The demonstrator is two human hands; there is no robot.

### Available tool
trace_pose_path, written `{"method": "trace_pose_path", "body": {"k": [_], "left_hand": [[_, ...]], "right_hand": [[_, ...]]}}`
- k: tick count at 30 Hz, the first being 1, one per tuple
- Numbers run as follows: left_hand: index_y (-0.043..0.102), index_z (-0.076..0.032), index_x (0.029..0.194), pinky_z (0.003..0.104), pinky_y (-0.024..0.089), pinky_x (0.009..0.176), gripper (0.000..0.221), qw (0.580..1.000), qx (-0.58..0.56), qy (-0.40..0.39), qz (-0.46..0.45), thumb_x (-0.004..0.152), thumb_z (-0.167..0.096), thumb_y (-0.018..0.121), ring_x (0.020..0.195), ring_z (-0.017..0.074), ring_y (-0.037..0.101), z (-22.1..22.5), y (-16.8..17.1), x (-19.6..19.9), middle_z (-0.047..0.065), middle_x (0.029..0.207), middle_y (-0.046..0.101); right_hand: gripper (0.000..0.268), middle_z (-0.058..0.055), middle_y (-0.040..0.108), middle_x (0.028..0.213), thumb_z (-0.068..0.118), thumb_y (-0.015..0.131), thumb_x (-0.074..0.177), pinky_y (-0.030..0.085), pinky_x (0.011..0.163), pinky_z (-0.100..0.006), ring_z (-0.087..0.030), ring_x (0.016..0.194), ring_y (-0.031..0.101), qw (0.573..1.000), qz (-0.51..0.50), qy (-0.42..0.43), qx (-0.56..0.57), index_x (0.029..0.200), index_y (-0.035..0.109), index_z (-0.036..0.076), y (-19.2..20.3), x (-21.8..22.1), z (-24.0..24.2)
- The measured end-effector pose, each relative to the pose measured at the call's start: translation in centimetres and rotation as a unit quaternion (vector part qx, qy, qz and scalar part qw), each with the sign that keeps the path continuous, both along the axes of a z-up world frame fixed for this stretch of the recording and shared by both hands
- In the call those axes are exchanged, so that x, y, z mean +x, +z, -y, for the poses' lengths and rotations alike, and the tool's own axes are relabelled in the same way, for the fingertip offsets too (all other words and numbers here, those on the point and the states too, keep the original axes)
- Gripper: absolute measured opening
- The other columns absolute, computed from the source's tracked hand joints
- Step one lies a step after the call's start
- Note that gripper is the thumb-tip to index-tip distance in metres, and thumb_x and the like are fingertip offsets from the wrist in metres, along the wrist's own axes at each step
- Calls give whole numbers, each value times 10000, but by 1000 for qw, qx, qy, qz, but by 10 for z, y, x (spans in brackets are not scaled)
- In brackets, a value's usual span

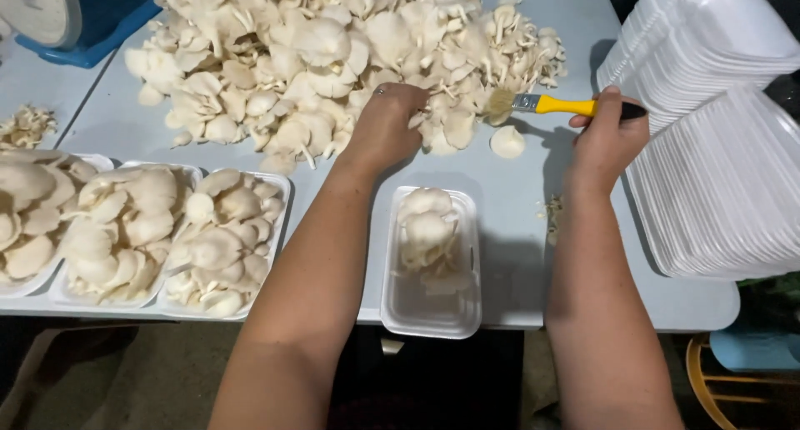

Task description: The person uses a small brush to clean individual oyster mushrooms picked from a large pile on a table. Each cleaned mushroom is placed into a white styrofoam container. The person repeats this process, filling one container and then moving to another.

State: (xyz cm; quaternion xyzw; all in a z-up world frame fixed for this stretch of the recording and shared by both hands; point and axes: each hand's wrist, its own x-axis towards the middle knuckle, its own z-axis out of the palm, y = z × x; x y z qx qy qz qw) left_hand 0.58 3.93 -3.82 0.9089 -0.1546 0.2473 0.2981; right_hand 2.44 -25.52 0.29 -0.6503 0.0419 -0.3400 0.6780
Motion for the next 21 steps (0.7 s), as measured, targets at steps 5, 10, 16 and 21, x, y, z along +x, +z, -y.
{"method": "trace_pose_path", "body": {"k": [5,10,16,21], "left_hand": [[709,-23,1230,435,455,1093,544,1000,15,-11,-3,697,-33,818,1169,388,662,-6,16,-11,176,1168,732],[705,-95,1240,431,500,1042,541,997,37,66,-11,720,-125,853,1143,340,663,-12,-4,13,107,1141,727],[768,-105,1088,387,581,888,308,989,-35,139,33,785,-98,821,963,295,727,-13,13,7,77,984,743],[747,-153,1064,325,564,777,242,962,-245,123,-20,826,-195,746,881,173,661,-2,34,-8,-4,1052,722]], "right_hand": [[212,-109,616,539,259,624,1033,288,395,-243,-142,343,415,1000,12,-3,13,889,630,103,9,-6,-6],[213,-101,618,542,269,636,1034,300,401,-242,-143,350,429,1000,14,-8,12,895,633,107,11,-8,-6],[190,-89,603,545,228,613,1042,309,424,-222,-116,382,429,1000,15,-3,12,899,635,104,19,-14,-8],[204,11,703,779,315,623,933,348,397,-211,-51,506,656,995,-76,-16,66,897,660,118,26,-13,-8]]}}
